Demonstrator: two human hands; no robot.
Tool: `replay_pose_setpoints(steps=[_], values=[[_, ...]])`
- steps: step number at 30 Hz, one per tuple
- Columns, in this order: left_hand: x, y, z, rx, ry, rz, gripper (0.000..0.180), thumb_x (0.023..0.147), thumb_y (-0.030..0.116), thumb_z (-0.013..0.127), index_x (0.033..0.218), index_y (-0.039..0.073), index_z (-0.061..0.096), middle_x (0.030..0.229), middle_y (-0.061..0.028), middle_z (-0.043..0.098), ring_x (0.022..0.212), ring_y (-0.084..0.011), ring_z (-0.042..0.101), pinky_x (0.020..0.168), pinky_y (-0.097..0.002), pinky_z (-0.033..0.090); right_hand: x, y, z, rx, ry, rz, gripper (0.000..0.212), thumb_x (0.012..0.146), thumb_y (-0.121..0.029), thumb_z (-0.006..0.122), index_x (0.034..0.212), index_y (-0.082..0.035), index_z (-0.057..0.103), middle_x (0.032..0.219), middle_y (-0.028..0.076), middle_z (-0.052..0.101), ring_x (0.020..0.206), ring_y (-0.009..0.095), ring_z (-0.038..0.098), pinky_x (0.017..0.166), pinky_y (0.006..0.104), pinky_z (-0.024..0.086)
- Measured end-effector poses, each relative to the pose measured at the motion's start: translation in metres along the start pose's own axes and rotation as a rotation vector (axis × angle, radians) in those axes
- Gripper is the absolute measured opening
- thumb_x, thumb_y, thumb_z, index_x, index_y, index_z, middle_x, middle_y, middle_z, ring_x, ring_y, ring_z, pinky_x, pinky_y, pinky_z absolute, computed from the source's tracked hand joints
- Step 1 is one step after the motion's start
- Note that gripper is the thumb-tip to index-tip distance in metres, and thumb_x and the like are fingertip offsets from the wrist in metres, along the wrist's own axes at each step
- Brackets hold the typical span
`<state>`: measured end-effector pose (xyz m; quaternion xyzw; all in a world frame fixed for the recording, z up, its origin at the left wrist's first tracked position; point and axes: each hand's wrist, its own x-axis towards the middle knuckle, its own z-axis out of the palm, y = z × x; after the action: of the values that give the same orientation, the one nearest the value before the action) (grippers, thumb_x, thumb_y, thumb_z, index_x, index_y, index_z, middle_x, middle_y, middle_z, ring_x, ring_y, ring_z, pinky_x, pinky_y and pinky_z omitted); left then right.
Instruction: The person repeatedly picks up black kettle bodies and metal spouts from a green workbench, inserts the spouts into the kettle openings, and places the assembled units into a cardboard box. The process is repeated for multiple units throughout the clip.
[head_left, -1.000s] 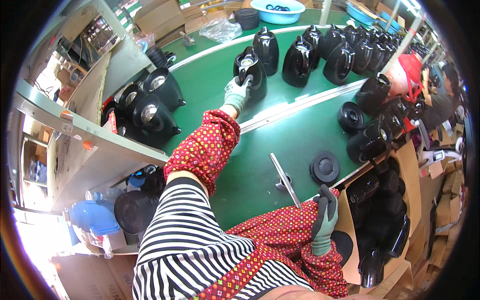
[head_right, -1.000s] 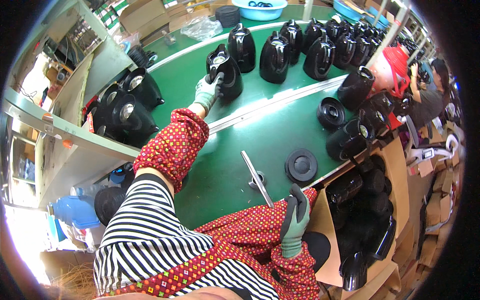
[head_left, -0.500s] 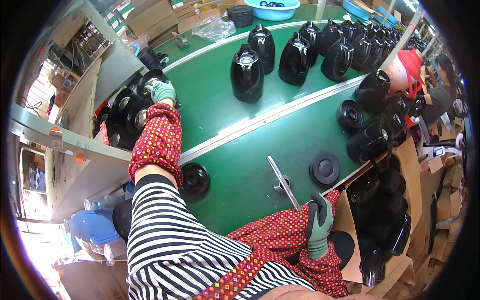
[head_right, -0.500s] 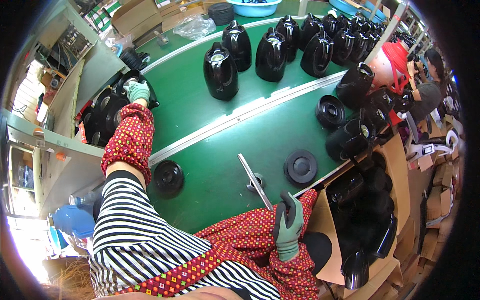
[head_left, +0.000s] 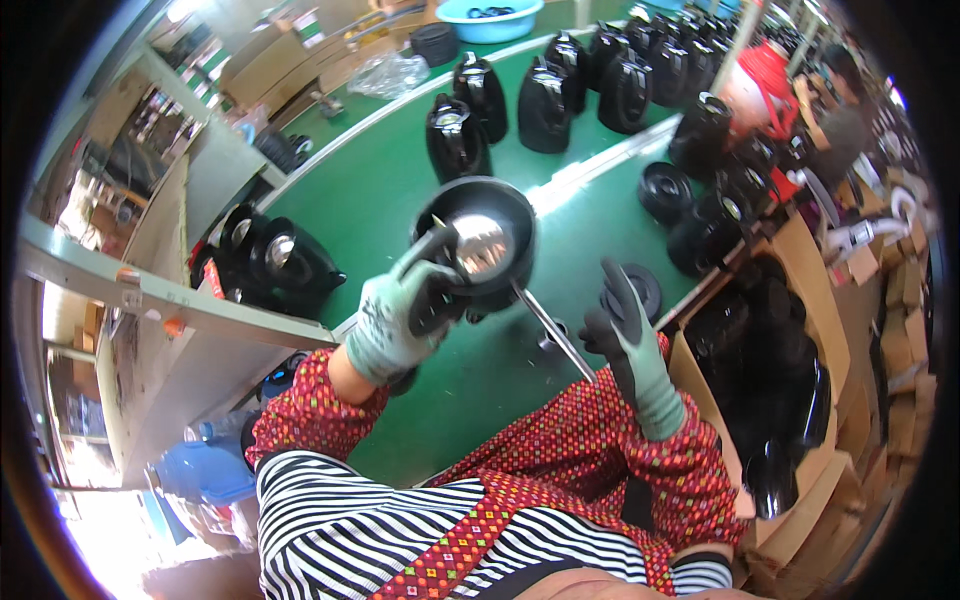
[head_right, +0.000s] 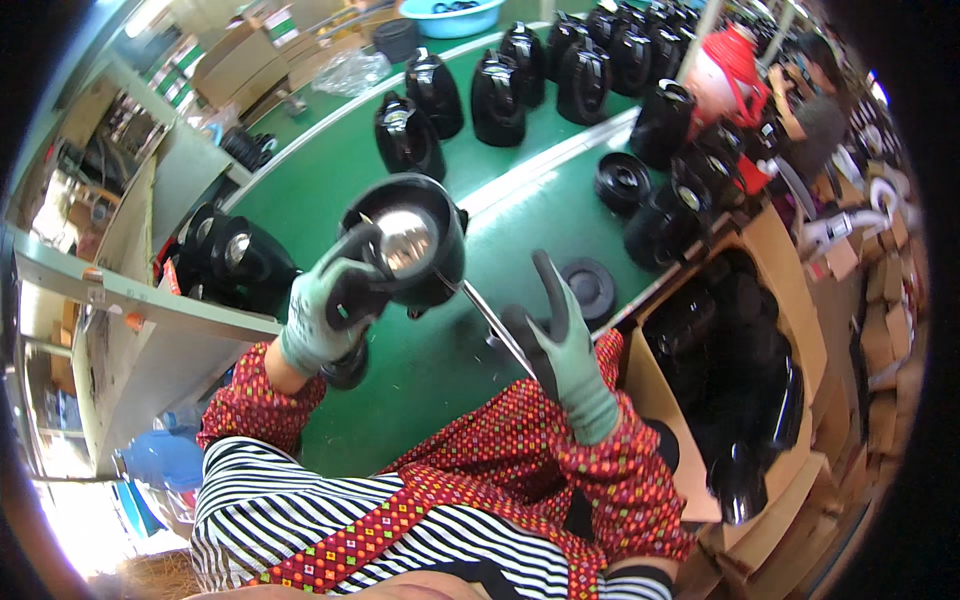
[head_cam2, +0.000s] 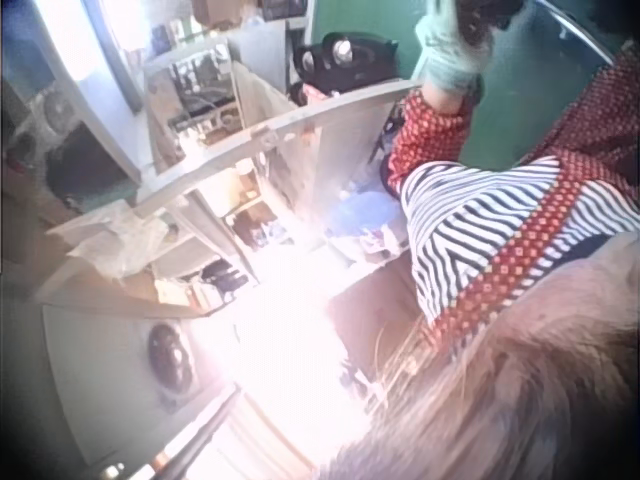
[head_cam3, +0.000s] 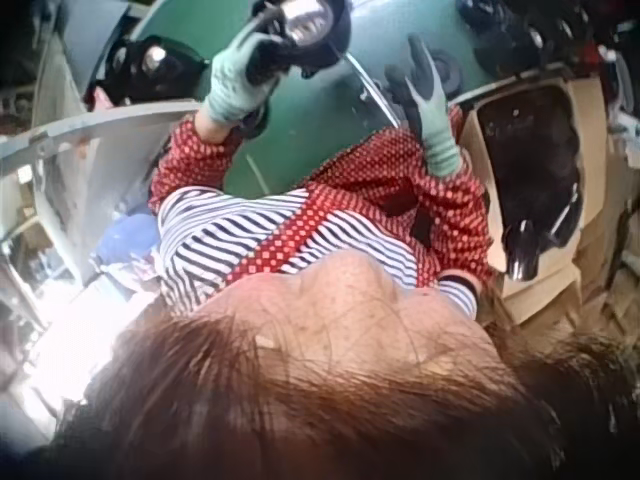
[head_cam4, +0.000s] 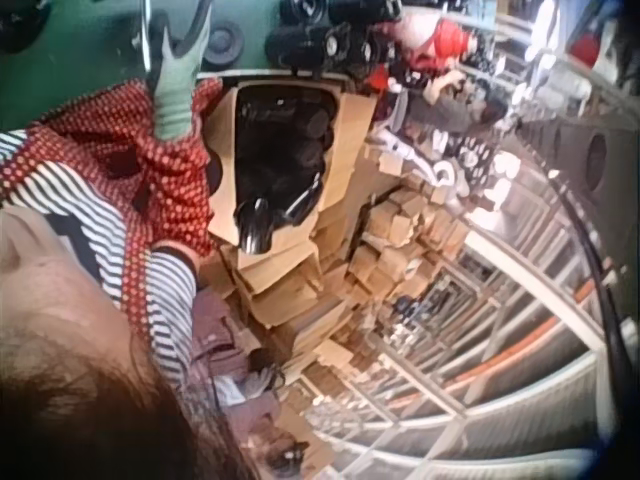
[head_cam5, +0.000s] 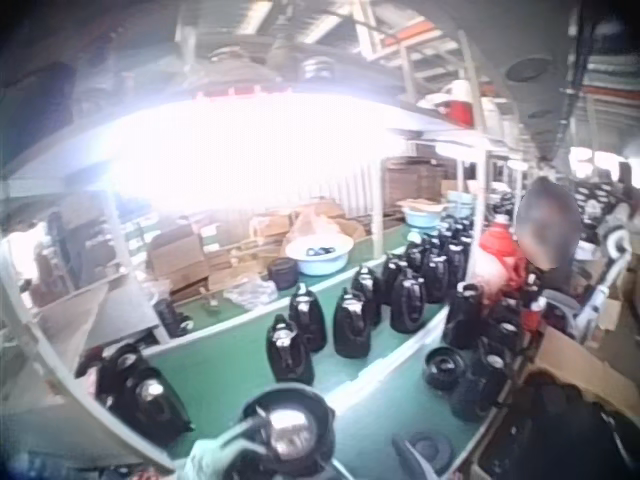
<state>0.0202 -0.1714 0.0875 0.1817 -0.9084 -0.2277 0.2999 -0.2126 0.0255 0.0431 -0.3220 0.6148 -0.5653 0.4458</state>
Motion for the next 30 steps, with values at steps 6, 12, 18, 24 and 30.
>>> replay_pose_setpoints(steps=[6, 12, 18, 24, 30], values=[[-0.004, 0.058, 0.024, -0.051, -0.373, 0.438, 0.039, 0.075, 0.015, 0.088, 0.107, 0.008, 0.069, 0.144, -0.0214, 0.063, 0.077, -0.03, 0.077, 0.072, -0.0367, 0.062, -0.018, -0.023, -0.027, 0.211, -0.221, 0.105, 0.061, 0.101, -0.034, 0.075, 0.147, 0.0, 0.056, 0.134, 0.009, 0.067, 0.112, 0.014, 0.066, 0.096, 0.0303, 0.055], [-0.011, 0.032, 0.065, -0.79, -0.117, -0.219, 0.074, 0.09, -0.003, 0.07, 0.157, 0.001, 0.038, 0.121, -0.0115, 0.065, 0.098, -0.0135, 0.066, 0.089, -0.0269, 0.054, -0.086, 0.06, -0.094, 0.549, -0.136, 0.037, 0.065, 0.103, -0.041, 0.069, 0.149, 0.002, 0.053, 0.139, 0.013, 0.066, 0.124, 0.025, 0.066, 0.109, 0.0393, 0.051], [-0.042, 0.005, 0.13, -1.136, -0.622, -0.365, 0.1, 0.084, 0.009, 0.087, 0.166, 0.003, 0.029, 0.161, -0.0153, 0.047, 0.142, -0.0233, 0.05, 0.118, -0.0395, 0.043, -0.12, 0.104, -0.104, 0.777, -0.138, 0.15, 0.073, 0.105, -0.043, 0.061, 0.161, -0.001, 0.039, 0.159, 0.023, 0.048, 0.143, 0.037, 0.052, 0.119, 0.054, 0.044], [-0.071, 0.025, 0.141, -1.45, -0.588, -0.386, 0.092, 0.086, 0.014, 0.087, 0.162, 0.002, 0.035, 0.162, -0.0153, 0.045, 0.145, -0.0248, 0.05, 0.121, -0.0431, 0.042, -0.061, 0.037, -0.048, 0.595, -0.321, 0.247, 0.066, 0.103, -0.043, 0.07, 0.15, 0.0, 0.052, 0.14, 0.007, 0.063, 0.126, 0.016, 0.06, 0.108, 0.032, 0.048], [-0.083, 0.005, 0.132, -1.392, -0.393, -0.55, 0.087, 0.086, 0.016, 0.087, 0.157, 0.002, 0.04, 0.159, -0.0159, 0.049, 0.142, -0.0254, 0.052, 0.118, -0.0427, 0.044, 0.065, 0.088, -0.077, -1.12, 0.163, -0.02, 0.088, 0.09, -0.067, 0.07, 0.164, -0.03, 0.039, 0.161, 0.027, 0.042, 0.147, 0.043, 0.042, 0.122, 0.0507, 0.033]])
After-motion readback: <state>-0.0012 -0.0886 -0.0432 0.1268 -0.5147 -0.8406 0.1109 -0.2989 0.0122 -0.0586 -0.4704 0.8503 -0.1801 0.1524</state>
